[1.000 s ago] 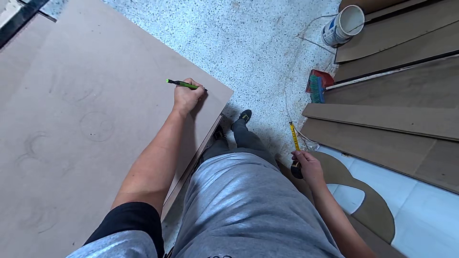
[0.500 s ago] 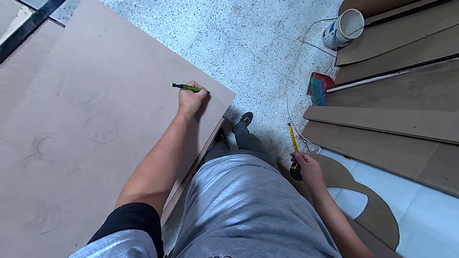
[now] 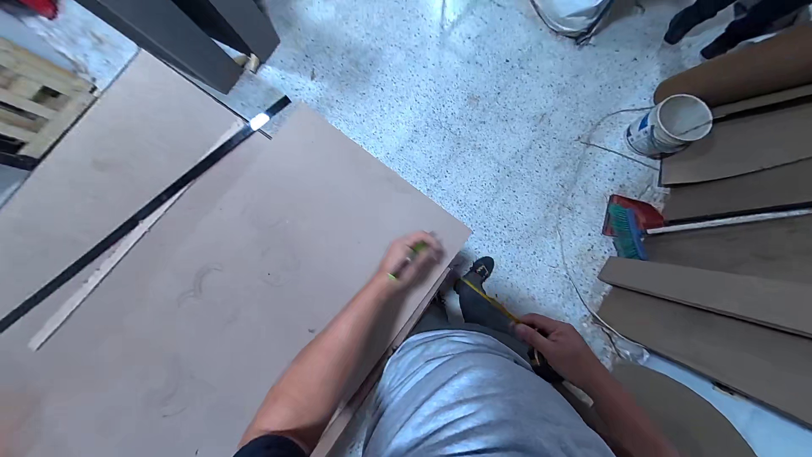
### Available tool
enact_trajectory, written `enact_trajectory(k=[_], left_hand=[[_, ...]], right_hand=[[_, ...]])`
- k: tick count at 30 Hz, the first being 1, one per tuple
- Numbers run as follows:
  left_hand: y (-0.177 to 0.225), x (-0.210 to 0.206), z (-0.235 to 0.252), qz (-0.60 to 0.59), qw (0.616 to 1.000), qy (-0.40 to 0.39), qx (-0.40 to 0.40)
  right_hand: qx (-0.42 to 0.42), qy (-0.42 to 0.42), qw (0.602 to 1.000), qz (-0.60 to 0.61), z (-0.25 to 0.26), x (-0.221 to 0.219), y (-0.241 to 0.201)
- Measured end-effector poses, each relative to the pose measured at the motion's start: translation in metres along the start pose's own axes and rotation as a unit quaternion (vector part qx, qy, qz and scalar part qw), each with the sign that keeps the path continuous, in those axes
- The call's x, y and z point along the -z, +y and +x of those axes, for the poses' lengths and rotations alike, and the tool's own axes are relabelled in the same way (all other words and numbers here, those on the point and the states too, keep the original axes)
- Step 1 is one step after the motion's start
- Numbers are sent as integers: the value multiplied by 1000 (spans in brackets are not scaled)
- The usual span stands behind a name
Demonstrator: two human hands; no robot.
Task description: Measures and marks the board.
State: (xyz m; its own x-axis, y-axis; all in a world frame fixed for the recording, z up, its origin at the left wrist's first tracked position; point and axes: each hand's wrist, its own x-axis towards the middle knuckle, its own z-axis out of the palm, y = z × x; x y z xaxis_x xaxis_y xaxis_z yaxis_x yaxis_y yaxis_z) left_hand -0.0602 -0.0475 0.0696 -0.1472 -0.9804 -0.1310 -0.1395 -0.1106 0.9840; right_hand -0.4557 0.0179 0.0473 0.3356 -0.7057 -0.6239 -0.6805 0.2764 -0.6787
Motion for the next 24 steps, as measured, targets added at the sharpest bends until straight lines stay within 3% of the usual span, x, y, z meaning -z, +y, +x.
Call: enact_trajectory(k=[3, 4, 6, 9, 12, 15, 19, 22, 24], left_hand=[[-10, 115, 11, 3, 985, 170, 13], [-4, 140, 12, 29, 981, 192, 26], [10, 152, 12, 74, 985, 156, 27], [23, 82, 6, 105, 994, 18, -17], [34, -5, -9, 53, 995, -88, 14], [46, -17, -12, 49, 990, -121, 50], [42, 64, 33, 195, 977, -88, 20], [36, 178, 72, 342, 938, 49, 34], [26, 258, 86, 332, 927, 171, 18]], right_hand=[[-42, -10, 998, -47, -18, 22, 30], [-49, -3, 998, -41, -21, 28, 38], [-50, 3, 998, -32, -20, 33, 35], [-2, -23, 999, -28, 4, 17, -24], [85, -23, 995, -36, 40, -13, -91], [128, -6, 992, -12, 57, -31, -129], [83, -23, 996, 21, 65, -17, -124], [3, -46, 999, 10, 56, 10, -86], [-43, -43, 998, 6, 43, 24, -54]])
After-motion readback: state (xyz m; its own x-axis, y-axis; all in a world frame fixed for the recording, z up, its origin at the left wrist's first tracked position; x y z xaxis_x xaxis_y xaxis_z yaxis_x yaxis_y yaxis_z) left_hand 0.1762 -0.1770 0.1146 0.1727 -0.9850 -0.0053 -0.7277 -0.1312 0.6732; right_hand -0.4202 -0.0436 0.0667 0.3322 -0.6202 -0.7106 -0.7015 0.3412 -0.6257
